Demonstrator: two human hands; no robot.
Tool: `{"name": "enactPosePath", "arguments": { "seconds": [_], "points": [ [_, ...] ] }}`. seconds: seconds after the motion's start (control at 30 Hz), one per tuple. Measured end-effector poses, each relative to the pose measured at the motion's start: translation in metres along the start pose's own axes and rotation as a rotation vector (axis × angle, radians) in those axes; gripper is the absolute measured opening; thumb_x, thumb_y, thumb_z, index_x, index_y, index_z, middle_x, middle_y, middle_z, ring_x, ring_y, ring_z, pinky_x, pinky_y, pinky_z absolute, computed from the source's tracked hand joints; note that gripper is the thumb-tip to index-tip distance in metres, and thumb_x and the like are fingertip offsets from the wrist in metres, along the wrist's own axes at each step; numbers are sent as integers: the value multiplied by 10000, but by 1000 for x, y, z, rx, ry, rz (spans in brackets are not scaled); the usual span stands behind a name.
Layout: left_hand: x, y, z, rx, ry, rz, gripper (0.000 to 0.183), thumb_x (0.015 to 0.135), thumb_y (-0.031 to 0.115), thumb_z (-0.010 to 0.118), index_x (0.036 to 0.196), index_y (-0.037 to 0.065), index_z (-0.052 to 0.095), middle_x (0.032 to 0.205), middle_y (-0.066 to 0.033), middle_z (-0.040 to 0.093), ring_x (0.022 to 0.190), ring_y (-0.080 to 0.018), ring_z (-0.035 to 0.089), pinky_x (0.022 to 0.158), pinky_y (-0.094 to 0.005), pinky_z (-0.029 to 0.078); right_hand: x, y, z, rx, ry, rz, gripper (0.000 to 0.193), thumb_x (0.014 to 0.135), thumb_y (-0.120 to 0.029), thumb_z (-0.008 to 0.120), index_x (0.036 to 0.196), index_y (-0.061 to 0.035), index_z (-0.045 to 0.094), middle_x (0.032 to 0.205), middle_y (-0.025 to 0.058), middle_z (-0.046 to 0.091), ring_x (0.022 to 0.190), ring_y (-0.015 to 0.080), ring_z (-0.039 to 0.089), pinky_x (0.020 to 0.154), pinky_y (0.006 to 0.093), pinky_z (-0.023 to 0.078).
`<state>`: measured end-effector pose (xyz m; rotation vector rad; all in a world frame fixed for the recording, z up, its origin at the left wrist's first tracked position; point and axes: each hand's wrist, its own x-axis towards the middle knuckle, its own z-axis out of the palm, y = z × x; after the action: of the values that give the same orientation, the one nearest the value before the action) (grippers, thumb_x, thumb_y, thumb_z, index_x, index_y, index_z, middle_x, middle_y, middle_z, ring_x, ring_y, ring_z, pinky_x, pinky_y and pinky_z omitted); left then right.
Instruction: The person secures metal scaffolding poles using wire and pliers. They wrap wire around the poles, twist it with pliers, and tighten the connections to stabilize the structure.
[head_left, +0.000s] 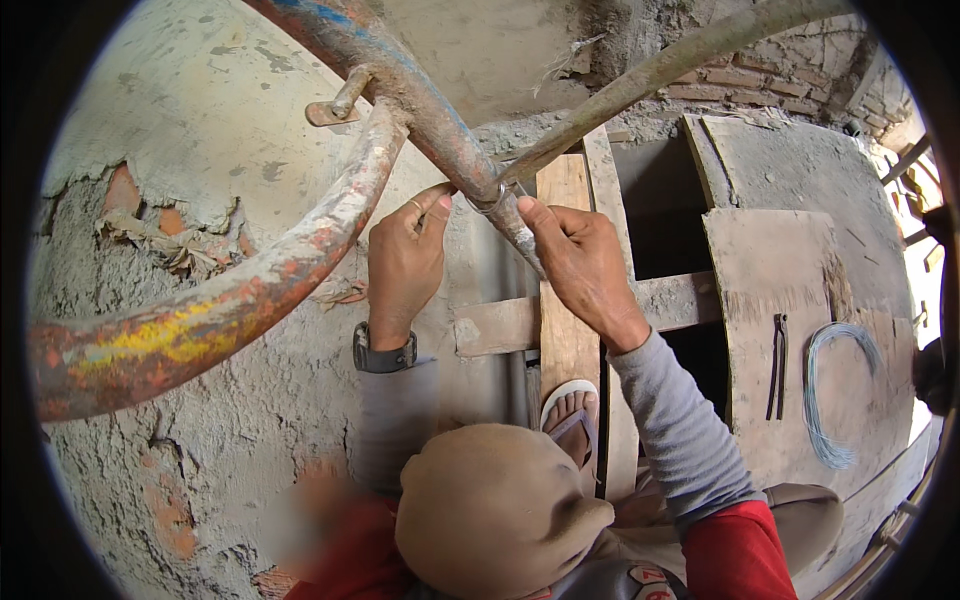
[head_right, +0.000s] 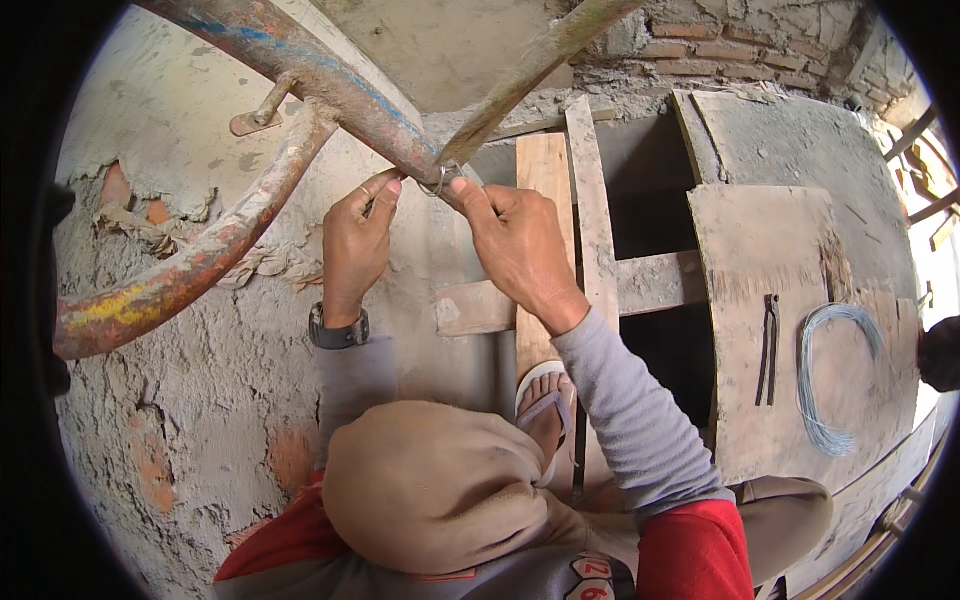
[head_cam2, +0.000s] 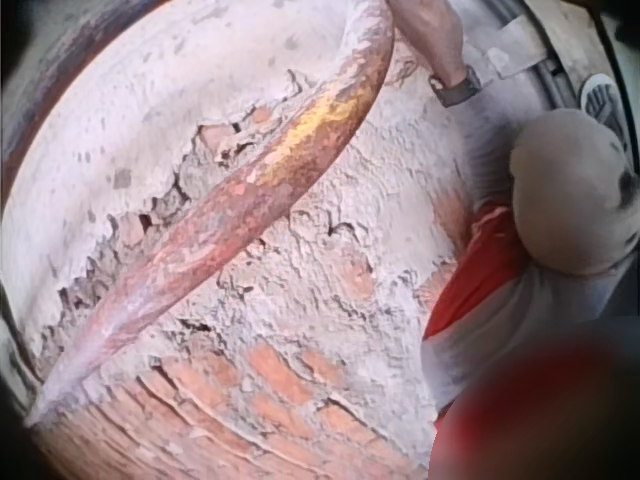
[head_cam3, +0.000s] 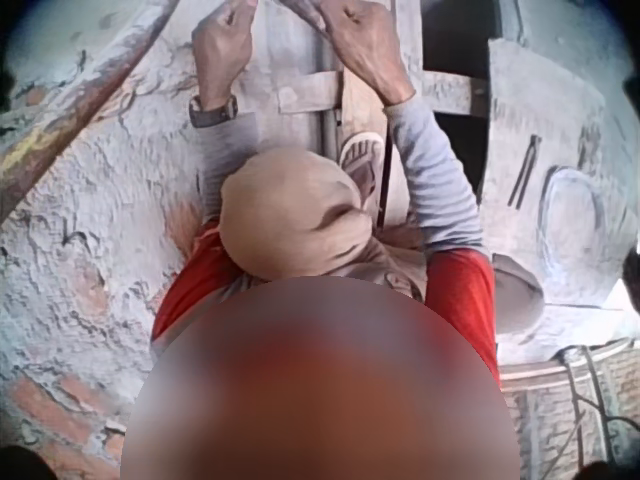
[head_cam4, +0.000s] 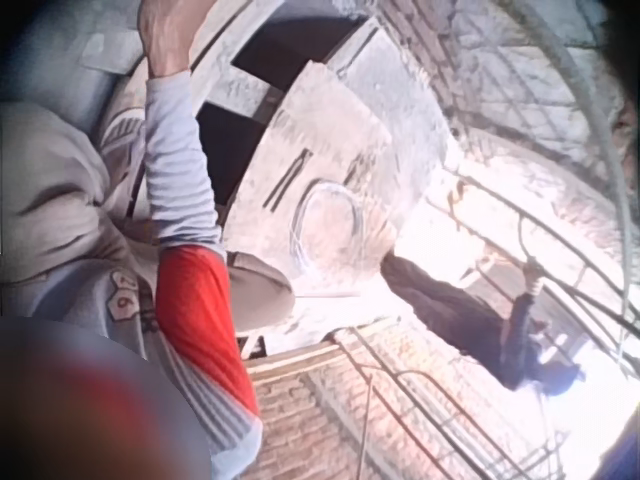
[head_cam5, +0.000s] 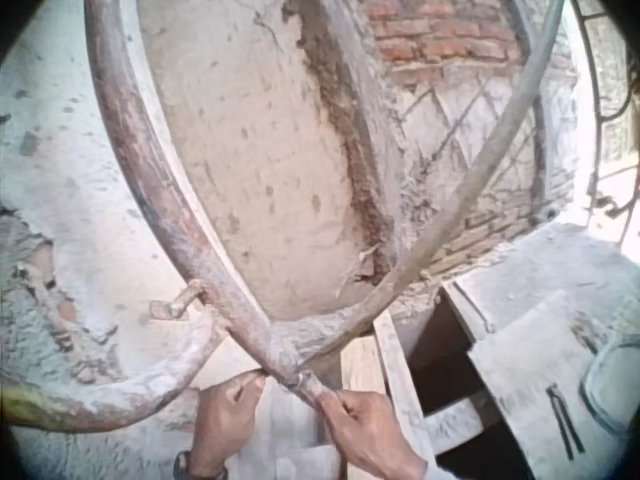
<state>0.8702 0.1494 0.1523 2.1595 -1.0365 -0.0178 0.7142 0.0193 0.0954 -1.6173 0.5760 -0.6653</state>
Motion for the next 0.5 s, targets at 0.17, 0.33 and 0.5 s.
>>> {"name": "enactPosePath", "arguments": {
  "seconds": [0.17, 0.33, 0.5],
  "points": [
    [0, 10, -11, 66, -7, 93, 398, 1041, 311, 583, 1188, -38, 706, 930, -219, 739, 809, -186, 703, 747, -323, 528, 7, -12, -31, -237, -71, -125, 544, 1022, -354, 611, 662, 48, 541, 538, 180, 425, 477, 238, 345, 495, 429, 352],
    [-6, 11, -10, -10, -59, -113, 367, 1033, 271, 592, 1196, -37, 710, 967, -156, 765, 834, -190, 703, 777, -313, 534, 22, -33, -56, -570, -237, -314, 486, 1029, -327, 596, 694, 24, 561, 591, 204, 483, 495, 334, 426, 522, 439, 393],
    [0, -31, 7, -277, -14, -21, 356, 963, 206, 599, 1212, -25, 706, 1042, -92, 736, 875, -166, 642, 805, -335, 510, 1, -18, -28, -249, -125, -15, 532, 1025, -370, 621, 680, 30, 559, 551, 148, 419, 513, 176, 360, 496, 391, 357]
  ]
}}
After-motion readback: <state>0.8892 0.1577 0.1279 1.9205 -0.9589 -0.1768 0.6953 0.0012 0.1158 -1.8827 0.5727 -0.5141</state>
